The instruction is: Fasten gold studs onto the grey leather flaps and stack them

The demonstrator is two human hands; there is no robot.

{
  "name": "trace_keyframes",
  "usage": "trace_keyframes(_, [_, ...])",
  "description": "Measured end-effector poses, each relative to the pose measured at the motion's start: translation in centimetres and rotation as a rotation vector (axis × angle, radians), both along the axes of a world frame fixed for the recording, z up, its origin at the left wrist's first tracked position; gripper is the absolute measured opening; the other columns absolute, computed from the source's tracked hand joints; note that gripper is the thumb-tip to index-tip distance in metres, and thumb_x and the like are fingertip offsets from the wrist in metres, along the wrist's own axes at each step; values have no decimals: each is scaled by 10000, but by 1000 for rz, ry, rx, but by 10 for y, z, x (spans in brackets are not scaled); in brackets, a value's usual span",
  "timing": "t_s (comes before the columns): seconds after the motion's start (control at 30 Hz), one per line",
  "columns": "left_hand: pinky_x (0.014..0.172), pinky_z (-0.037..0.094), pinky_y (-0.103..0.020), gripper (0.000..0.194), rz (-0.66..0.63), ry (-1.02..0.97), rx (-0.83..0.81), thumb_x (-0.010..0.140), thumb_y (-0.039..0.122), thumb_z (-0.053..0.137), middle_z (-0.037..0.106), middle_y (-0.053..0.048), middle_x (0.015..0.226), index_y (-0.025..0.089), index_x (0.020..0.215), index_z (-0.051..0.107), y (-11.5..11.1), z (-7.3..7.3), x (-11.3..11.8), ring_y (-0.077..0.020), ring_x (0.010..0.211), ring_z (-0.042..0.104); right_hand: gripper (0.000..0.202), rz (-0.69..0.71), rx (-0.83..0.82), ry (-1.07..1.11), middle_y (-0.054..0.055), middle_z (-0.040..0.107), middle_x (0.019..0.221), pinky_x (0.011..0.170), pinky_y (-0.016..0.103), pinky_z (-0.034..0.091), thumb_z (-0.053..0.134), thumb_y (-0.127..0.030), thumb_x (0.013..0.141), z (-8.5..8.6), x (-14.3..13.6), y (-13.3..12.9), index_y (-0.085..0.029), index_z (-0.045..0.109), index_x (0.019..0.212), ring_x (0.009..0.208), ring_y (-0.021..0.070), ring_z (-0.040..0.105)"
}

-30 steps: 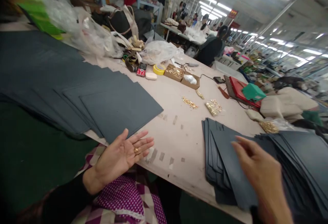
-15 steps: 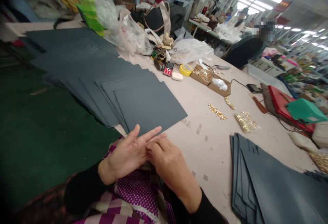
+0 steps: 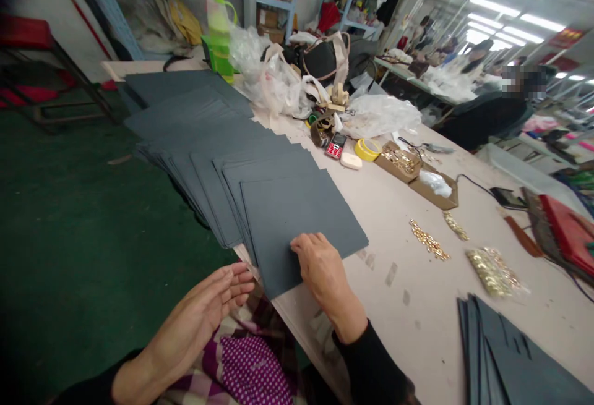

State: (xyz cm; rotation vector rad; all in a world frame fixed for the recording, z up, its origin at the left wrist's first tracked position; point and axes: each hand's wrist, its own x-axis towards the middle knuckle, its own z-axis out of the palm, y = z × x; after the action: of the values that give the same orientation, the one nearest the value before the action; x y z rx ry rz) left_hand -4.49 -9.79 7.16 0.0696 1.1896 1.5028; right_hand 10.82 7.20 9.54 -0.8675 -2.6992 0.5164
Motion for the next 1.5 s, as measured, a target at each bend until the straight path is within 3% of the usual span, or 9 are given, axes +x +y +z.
trace_keyframes(0.2, [835,525,-338,361,-221,-97,144,851,360,676,704,-93,1122,204,1174,633,-3,7,3,-216,954,672,142,56,-601,-99,-12,679,760,653,246,445,564,-176,892,21,27,-17,-207,674,808,691,130,597])
trace_keyframes(0.4, [895,512,-367,377,-269,-108,184,793,325,735,731,-105,1093,156,1125,680,20,13,15,-255,987,674,167,-218,-911,188,2,645,701,590,244,509,618,-323,834,-4,19,-14,-165,669,846,616,119,599])
trace_keyframes(0.6, [852,540,-385,377,-167,-137,95,727,326,782,760,-111,979,121,1039,725,38,13,20,-283,939,692,233,-224,-1036,226,-7,625,634,559,228,515,686,-373,772,-9,10,-8,-145,661,808,576,105,594])
trace_keyframes(0.83, [885,538,-375,345,-182,-152,104,764,350,751,753,-108,1007,122,1022,735,39,8,22,-281,998,676,206,-210,-1056,249,-32,590,602,509,196,482,681,-368,782,-11,7,-10,-166,643,792,530,88,563])
trace_keyframes(0.97, [905,537,-400,388,-256,162,71,791,449,685,754,-92,993,164,1050,734,28,-3,16,-294,993,678,216,-265,-1009,266,-43,573,591,479,199,454,697,-381,786,-9,6,-15,-182,613,788,516,99,557])
trace_keyframes(1.1, [887,546,-399,329,-352,664,115,716,423,703,765,-46,920,263,999,755,29,-12,5,-334,1035,661,303,-289,-572,220,-30,604,617,519,212,397,771,-459,743,-3,18,-8,-187,649,794,563,107,539])
trace_keyframes(1.3, [958,510,-337,388,-496,1241,457,834,282,515,718,-4,1158,297,1194,660,61,-6,25,-261,1144,625,292,-292,-189,153,45,686,834,676,272,461,641,-478,868,-5,51,2,-187,647,880,752,176,614])
trace_keyframes(1.4, [991,469,-315,562,-480,1558,642,747,146,520,666,-22,1270,236,1298,582,74,-19,40,-232,1124,628,155,-270,-8,105,83,692,907,801,364,476,618,-356,861,-16,65,3,-204,645,846,826,233,604])
trace_keyframes(1.5, [948,453,-355,696,-442,1909,744,640,73,513,656,-63,1278,173,1329,541,79,-35,47,-252,1072,621,111,-328,4,145,69,694,928,820,373,490,580,-316,865,-24,78,6,-233,654,857,835,236,591])
